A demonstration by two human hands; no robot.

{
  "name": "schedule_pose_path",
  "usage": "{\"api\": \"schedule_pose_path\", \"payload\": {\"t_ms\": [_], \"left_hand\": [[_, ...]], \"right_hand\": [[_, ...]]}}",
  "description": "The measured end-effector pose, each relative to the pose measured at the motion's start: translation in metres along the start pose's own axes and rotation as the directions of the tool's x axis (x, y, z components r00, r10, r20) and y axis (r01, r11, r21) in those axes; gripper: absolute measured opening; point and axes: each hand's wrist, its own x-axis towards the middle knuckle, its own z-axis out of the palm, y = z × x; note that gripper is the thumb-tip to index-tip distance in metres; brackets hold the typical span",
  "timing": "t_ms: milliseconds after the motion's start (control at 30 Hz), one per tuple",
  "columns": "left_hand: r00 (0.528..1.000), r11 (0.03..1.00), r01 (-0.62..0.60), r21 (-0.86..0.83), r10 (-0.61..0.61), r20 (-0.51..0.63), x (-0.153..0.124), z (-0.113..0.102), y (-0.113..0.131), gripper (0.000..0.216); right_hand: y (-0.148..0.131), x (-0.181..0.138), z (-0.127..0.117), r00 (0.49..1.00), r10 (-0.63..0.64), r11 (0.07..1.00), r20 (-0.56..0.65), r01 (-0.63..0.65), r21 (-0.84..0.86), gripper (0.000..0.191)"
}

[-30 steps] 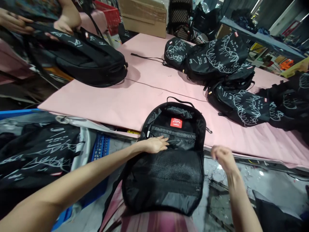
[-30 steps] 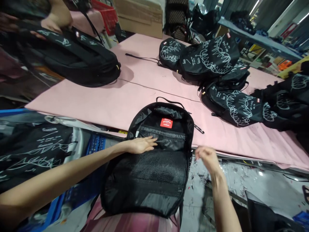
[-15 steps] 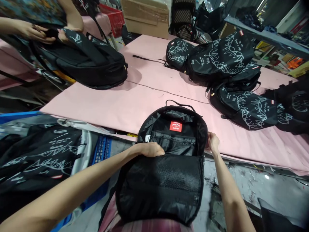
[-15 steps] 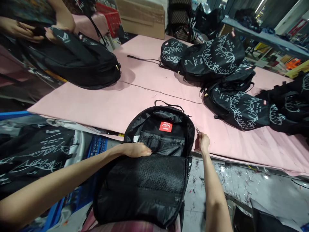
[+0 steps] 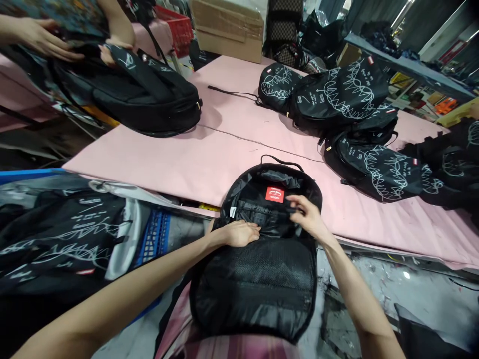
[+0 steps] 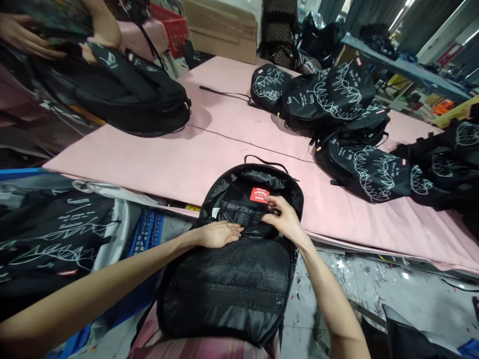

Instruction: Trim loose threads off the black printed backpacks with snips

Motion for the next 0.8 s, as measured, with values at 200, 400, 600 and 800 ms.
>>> {"api": "schedule_pose_path", "payload": {"t_ms": [200,400,600,800], "left_hand": [[0.967,0.988,0.144,-0.057,-0.153,-0.205,-0.016,-0.002,-0.002,0.031],[0.641,0.801,0.523,-0.292,-0.595,-0.485,-0.017,0.0,-0.026,0.042],[0.731,0.783,0.561,-0.269,-0.621,-0.283,-0.017,-0.008,-0.029,0.04],[0.794,0.827,0.5,-0.257,-0.556,-0.245,-0.032,-0.029,-0.013,0.048]], "right_hand": [[0.004,0.027,0.039,0.917,0.361,0.601,0.169,-0.09,-0.794,0.028],[0.016,-0.011,0.024,0.917,0.381,0.568,0.116,-0.133,-0.812,0.027],[0.026,-0.008,0.031,0.925,0.377,0.624,0.054,-0.211,-0.752,0.025],[0.023,-0.03,0.005,0.968,-0.085,0.976,-0.236,0.032,-0.217,0.027]]}}
